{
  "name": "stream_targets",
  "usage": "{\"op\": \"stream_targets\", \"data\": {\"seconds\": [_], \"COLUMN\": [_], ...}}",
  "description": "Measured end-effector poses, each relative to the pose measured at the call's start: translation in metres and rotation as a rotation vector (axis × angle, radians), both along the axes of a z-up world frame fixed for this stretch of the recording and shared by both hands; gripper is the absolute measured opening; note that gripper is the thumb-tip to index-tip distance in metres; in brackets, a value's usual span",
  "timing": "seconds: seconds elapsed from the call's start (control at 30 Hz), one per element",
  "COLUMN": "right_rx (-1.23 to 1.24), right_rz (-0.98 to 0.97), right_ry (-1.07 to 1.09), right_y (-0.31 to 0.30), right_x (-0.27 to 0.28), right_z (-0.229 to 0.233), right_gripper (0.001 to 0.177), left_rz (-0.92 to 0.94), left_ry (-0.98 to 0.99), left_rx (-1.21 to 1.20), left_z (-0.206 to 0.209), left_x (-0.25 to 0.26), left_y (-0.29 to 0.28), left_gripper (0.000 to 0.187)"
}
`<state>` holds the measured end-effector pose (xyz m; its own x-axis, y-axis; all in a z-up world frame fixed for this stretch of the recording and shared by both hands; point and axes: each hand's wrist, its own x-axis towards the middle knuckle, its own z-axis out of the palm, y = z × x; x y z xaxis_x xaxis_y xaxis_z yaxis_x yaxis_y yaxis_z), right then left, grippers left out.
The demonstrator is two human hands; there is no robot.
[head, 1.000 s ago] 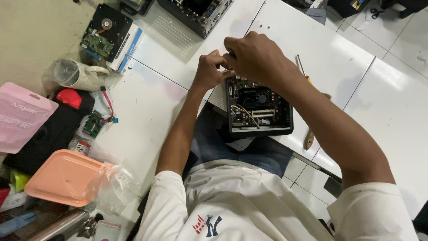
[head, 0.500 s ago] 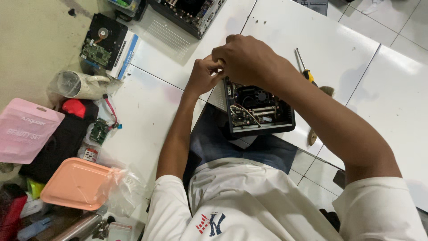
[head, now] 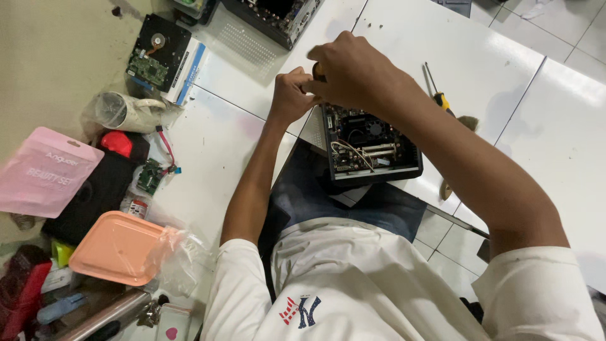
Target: The person removes screws from a computer case and motherboard using a screwdriver. They then remove the motherboard from the case and place it on their lap. The person continues to unscrew components from the motherboard and uses a brush to clean the board.
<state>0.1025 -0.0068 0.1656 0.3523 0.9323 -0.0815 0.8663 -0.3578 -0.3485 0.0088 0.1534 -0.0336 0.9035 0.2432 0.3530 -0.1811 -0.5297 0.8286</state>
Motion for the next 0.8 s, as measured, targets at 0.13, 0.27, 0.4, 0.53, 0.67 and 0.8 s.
{"op": "stream_targets", "data": {"seconds": [0.13, 0.27, 0.4, 0.53, 0.67, 0.8], "right_rx": [0.079, -0.125, -0.036, -0.045, 0.037, 0.099], "right_rz": [0.098, 0.03, 0.035, 0.035, 0.082, 0.102], "right_ry": [-0.043, 0.059, -0.063, -0.008, -0.057, -0.123], "right_y": [-0.001, -0.002, -0.001, -0.013, -0.019, -0.025], "right_x": [0.008, -0.003, 0.008, 0.015, 0.023, 0.021], "right_z": [-0.019, 0.013, -0.016, -0.013, -0.022, -0.011], "right_gripper": [0.016, 0.025, 0.015, 0.029, 0.026, 0.027], "left_rz": [-0.051, -0.067, -0.016, -0.101, -0.114, -0.137], "left_ry": [0.051, -0.008, 0.011, 0.034, -0.042, -0.084], "left_rx": [-0.028, 0.072, 0.051, 0.102, -0.019, -0.08], "left_z": [-0.002, -0.007, 0.011, 0.006, 0.015, 0.032], "left_x": [0.001, 0.003, 0.005, 0.001, -0.001, -0.001], "left_y": [-0.001, -0.008, -0.018, -0.015, -0.022, -0.028], "left_gripper": [0.025, 0.04, 0.019, 0.012, 0.01, 0.013]}}
